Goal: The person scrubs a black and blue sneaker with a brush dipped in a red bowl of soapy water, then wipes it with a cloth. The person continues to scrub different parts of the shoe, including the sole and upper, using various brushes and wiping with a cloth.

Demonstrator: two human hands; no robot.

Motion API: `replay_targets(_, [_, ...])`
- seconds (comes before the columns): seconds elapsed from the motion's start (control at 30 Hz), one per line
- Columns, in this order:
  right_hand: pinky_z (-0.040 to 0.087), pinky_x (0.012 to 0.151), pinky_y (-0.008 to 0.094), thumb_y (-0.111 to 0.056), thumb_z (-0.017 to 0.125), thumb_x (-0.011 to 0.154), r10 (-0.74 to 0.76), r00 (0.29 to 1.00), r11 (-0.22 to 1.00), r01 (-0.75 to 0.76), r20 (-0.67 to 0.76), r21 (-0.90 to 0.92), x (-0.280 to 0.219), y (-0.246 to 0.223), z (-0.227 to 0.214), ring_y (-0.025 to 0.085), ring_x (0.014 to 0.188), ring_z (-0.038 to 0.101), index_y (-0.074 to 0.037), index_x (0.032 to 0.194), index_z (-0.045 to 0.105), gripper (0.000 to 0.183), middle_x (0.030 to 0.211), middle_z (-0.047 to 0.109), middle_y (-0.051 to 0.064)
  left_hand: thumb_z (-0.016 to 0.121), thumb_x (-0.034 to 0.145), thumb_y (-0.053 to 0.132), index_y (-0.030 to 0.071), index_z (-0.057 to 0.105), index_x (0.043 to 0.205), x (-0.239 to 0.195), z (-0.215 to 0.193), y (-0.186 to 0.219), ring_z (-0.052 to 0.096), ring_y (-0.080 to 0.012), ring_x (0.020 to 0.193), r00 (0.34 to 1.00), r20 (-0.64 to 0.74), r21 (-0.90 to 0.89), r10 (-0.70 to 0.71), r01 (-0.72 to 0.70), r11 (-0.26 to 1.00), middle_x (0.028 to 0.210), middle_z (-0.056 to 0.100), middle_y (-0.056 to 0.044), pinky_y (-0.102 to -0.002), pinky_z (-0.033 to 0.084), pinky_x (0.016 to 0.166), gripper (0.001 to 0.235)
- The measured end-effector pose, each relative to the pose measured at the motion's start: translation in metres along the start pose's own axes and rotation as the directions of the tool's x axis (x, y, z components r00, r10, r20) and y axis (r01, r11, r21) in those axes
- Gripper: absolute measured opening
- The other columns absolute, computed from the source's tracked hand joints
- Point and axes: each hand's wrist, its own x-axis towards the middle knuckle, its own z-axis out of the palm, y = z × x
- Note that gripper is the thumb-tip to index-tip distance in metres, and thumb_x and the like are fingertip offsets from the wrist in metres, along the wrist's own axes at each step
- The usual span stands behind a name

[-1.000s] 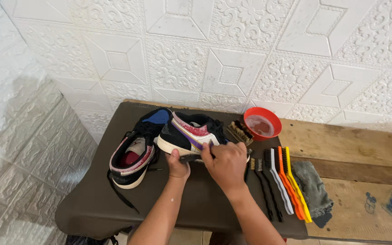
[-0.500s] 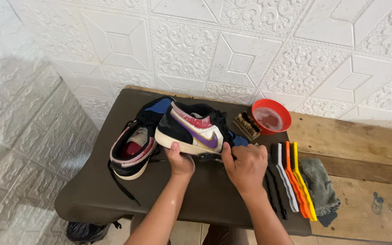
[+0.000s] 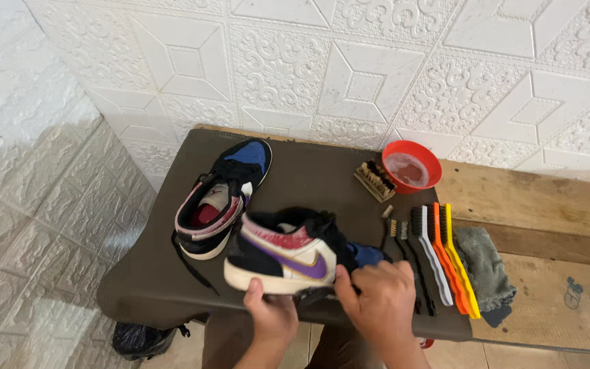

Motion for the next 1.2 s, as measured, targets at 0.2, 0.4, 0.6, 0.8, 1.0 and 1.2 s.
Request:
replay_targets(0.2, [0.023,0.055,0.042,-0.037,0.062,0.098,-0.009,0.999,1.000,0.010,-0.046,0.012,0.012,0.005,0.004,0.024,0.042,0.036,-0.015,0.046,0.039,0.061,0.042,0.031,0.002,0.058,0.085,0.017,0.014,0.056,0.145,0.004,0.009,0.006,0.059,-0.0278,0.130,0.990,0.115,0.121,-0.077,0.063,0.991,0.138,0.064,-0.008,-0.046,0.048,0.109,0.060])
replay_targets(0.4, [0.024,0.056,0.043,-0.035,0.069,0.095,-0.041,0.995,0.999,0.041,-0.088,0.003,0.006,-0.005,0.012,0.025,0.048,0.035,-0.017,0.049,0.040,0.058,0.045,0.034,0.002,0.057,0.087,0.022,0.010,0.055,0.145,0.011,-0.001,0.009,0.061,-0.0269,0.123,0.987,0.158,0.041,-0.039,0.032,0.999,0.134,0.065,-0.011,-0.047,0.049,0.108,0.059])
replay_targets(0.6, [0.026,0.056,0.039,-0.031,0.070,0.095,-0.064,0.988,0.998,0.062,-0.143,-0.018,0.022,-0.004,0.020,0.023,0.043,0.033,-0.016,0.046,0.034,0.063,0.042,0.028,0.001,0.059,0.084,0.018,0.017,0.053,0.147,-0.009,0.023,0.019,0.061,-0.0288,0.126,0.974,0.218,0.067,0.068,-0.084,0.994,0.139,0.064,-0.008,-0.047,0.048,0.100,0.063])
replay_targets(0.8, [0.032,0.057,0.045,-0.034,0.069,0.094,-0.017,0.995,1.000,0.019,-0.096,0.015,0.014,-0.002,0.023,0.029,0.044,0.047,-0.014,0.046,0.047,0.057,0.043,0.043,0.004,0.058,0.081,0.011,0.017,0.051,0.151,-0.002,0.012,0.012,0.058,-0.0293,0.129,0.972,0.220,-0.001,0.082,-0.084,0.996,0.143,0.062,-0.010,-0.047,0.046,0.106,0.070])
replay_targets(1.0, [0.023,0.057,0.041,-0.030,0.070,0.095,0.064,0.988,0.994,-0.051,-0.141,0.097,-0.005,-0.023,0.033,0.024,0.043,0.037,-0.016,0.049,0.038,0.057,0.044,0.035,0.001,0.056,0.081,0.013,0.007,0.052,0.149,-0.012,0.010,0.017,0.054,-0.0325,0.133,0.971,0.234,0.053,0.049,-0.063,0.997,0.142,0.059,-0.012,-0.051,0.045,0.112,0.068])
replay_targets(1.2, [0.023,0.057,0.043,-0.027,0.063,0.098,0.152,0.975,0.987,-0.141,-0.162,0.081,-0.011,-0.001,0.025,0.026,0.042,0.035,-0.014,0.046,0.040,0.058,0.042,0.036,0.002,0.057,0.078,0.010,0.011,0.044,0.156,-0.017,0.008,0.015,0.049,-0.0327,0.140,0.973,0.223,0.046,0.061,-0.073,0.996,0.154,0.052,-0.012,-0.053,0.038,0.122,0.079])
